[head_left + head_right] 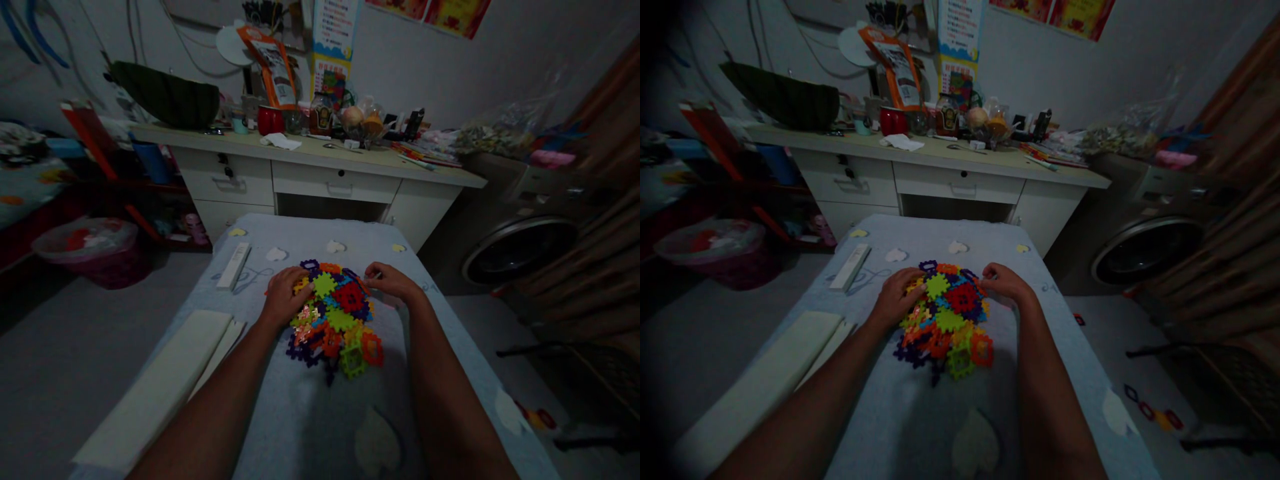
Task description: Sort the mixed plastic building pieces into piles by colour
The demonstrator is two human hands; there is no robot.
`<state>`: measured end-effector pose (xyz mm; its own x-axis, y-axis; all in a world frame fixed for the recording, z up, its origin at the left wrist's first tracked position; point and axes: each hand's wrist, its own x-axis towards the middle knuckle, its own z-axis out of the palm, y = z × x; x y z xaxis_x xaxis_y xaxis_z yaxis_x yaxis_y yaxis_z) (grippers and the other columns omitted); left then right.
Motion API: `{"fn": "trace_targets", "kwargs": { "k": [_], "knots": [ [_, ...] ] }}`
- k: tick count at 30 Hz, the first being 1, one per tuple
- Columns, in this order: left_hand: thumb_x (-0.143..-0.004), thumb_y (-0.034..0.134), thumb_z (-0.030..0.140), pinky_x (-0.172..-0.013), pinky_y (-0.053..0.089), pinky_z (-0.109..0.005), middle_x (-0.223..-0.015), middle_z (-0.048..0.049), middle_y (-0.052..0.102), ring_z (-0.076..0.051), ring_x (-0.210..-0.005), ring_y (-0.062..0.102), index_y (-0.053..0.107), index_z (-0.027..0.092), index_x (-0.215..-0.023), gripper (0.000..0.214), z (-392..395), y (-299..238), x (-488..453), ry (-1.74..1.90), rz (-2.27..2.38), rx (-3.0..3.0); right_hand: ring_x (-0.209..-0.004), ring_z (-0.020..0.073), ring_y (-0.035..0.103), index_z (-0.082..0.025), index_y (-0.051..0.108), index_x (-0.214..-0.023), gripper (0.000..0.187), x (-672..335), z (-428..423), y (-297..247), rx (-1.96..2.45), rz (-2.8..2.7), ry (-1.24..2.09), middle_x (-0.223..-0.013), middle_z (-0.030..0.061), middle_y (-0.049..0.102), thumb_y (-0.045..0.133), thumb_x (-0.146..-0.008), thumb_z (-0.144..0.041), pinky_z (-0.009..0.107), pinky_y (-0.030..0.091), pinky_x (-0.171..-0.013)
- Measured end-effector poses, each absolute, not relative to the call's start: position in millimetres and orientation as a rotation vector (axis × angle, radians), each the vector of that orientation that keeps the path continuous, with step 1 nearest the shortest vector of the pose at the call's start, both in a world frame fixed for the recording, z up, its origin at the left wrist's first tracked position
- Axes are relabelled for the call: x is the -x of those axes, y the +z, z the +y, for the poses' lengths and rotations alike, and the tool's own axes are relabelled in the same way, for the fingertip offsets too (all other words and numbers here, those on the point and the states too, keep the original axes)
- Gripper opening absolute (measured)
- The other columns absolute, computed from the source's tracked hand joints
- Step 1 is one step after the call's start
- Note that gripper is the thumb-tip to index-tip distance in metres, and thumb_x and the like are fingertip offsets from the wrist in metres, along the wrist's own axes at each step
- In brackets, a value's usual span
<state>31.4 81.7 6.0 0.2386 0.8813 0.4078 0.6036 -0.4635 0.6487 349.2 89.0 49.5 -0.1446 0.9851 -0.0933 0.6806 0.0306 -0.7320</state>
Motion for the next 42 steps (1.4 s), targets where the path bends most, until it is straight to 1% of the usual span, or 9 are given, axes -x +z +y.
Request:
{"fn": "trace_targets", "kwargs": {
  "k": [6, 13, 16, 20, 26, 32, 35, 38, 42],
  "knots": [
    [-0.091, 0.047, 0.049, -0.108, 0.04, -0.045, -0.131, -0.0117, 0.06, -0.026, -0.126, 0.054, 0.062, 0.02, -0.12, 0.044, 80, 7, -33, 1.222, 1.481, -2.056, -0.079, 0.0169, 0.061, -0.017, 0.066, -0.096, 0.034, -350, 88, 48, 1.617, -1.94, 1.187, -0.091, 0.0045, 0.068, 0.074, -0.068, -0.035, 0.029, 0.048, -0.07],
    [-0.095, 0.036, 0.047, -0.106, 0.036, -0.054, -0.119, -0.0124, 0.067, -0.031, -0.118, 0.058, 0.066, 0.02, -0.109, 0.043, 80, 12, -28, 1.126, 1.882, -1.883, -0.075, 0.0147, 0.059, -0.018, 0.066, -0.096, 0.032, -348, 85, 54, 1.493, -1.89, 1.335, -0.089, 0.0015, 0.068, 0.067, -0.065, -0.023, 0.026, 0.046, -0.067],
    [-0.094, 0.037, 0.049, -0.104, 0.038, -0.05, -0.115, -0.0109, 0.068, -0.029, -0.114, 0.059, 0.066, 0.02, -0.107, 0.043, 82, 11, -27, 1.074, 1.823, -1.871, -0.072, 0.0137, 0.058, -0.018, 0.066, -0.093, 0.028, -348, 86, 53, 1.438, -1.818, 1.375, -0.082, 0.0001, 0.067, 0.063, -0.066, -0.023, 0.025, 0.045, -0.066],
    [-0.093, 0.038, 0.053, -0.098, 0.044, -0.041, -0.116, -0.0091, 0.068, -0.025, -0.11, 0.061, 0.065, 0.021, -0.108, 0.044, 83, 8, -25, 1.131, 1.68, -1.842, -0.065, 0.0121, 0.054, -0.018, 0.065, -0.083, 0.018, -353, 90, 46, 1.486, -1.703, 1.26, -0.071, -0.0009, 0.064, 0.058, -0.068, -0.023, 0.024, 0.042, -0.062],
    [-0.093, 0.039, 0.055, -0.097, 0.045, -0.039, -0.113, -0.0072, 0.068, -0.024, -0.108, 0.062, 0.066, 0.022, -0.107, 0.045, 85, 6, -24, 1.159, 1.674, -1.8, -0.053, 0.0105, 0.046, -0.018, 0.063, -0.078, 0.015, -363, 95, 30, 1.605, -1.576, 1.154, -0.06, -0.0026, 0.057, 0.057, -0.067, -0.026, 0.024, 0.035, -0.051],
    [-0.092, 0.038, 0.056, -0.098, 0.045, -0.04, -0.112, -0.0078, 0.068, -0.025, -0.107, 0.062, 0.066, 0.022, -0.105, 0.047, 86, 7, -25, 1.155, 1.703, -1.813, -0.053, 0.0127, 0.054, -0.022, 0.053, -0.092, 0.028, -360, 98, 17, 1.59, -1.313, 1.012, -0.061, -0.0049, 0.055, 0.06, -0.067, -0.033, 0.022, 0.034, -0.046],
    [-0.092, 0.038, 0.056, -0.099, 0.045, -0.041, -0.112, -0.0081, 0.068, -0.026, -0.109, 0.062, 0.067, 0.022, -0.105, 0.047, 85, 8, -25, 1.147, 1.713, -1.824, -0.052, 0.0137, 0.056, -0.023, 0.049, -0.088, 0.024, -360, 100, 13, 1.619, -1.16, 0.884, -0.061, -0.0046, 0.053, 0.058, -0.068, -0.034, 0.022, 0.035, -0.044],
    [-0.092, 0.038, 0.056, -0.098, 0.045, -0.042, -0.112, -0.0079, 0.068, -0.025, -0.108, 0.062, 0.067, 0.022, -0.104, 0.047, 85, 10, -26, 1.124, 1.723, -1.826, -0.058, 0.0151, 0.06, -0.023, 0.048, -0.087, 0.021, -366, 104, 8, 1.653, -1.055, 0.767, -0.064, -0.0027, 0.056, 0.056, -0.071, -0.033, 0.023, 0.044, -0.049],
    [-0.092, 0.037, 0.056, -0.098, 0.045, -0.04, -0.11, -0.0075, 0.068, -0.025, -0.107, 0.062, 0.067, 0.022, -0.102, 0.046, 86, 10, -26, 1.139, 1.701, -1.836, -0.074, 0.0196, 0.065, -0.02, 0.051, -0.101, 0.026, -380, 107, 3, 1.777, -1.179, 0.643, -0.081, 0.0043, 0.061, 0.047, -0.077, -0.029, 0.032, 0.054, -0.066]
  ]
}}
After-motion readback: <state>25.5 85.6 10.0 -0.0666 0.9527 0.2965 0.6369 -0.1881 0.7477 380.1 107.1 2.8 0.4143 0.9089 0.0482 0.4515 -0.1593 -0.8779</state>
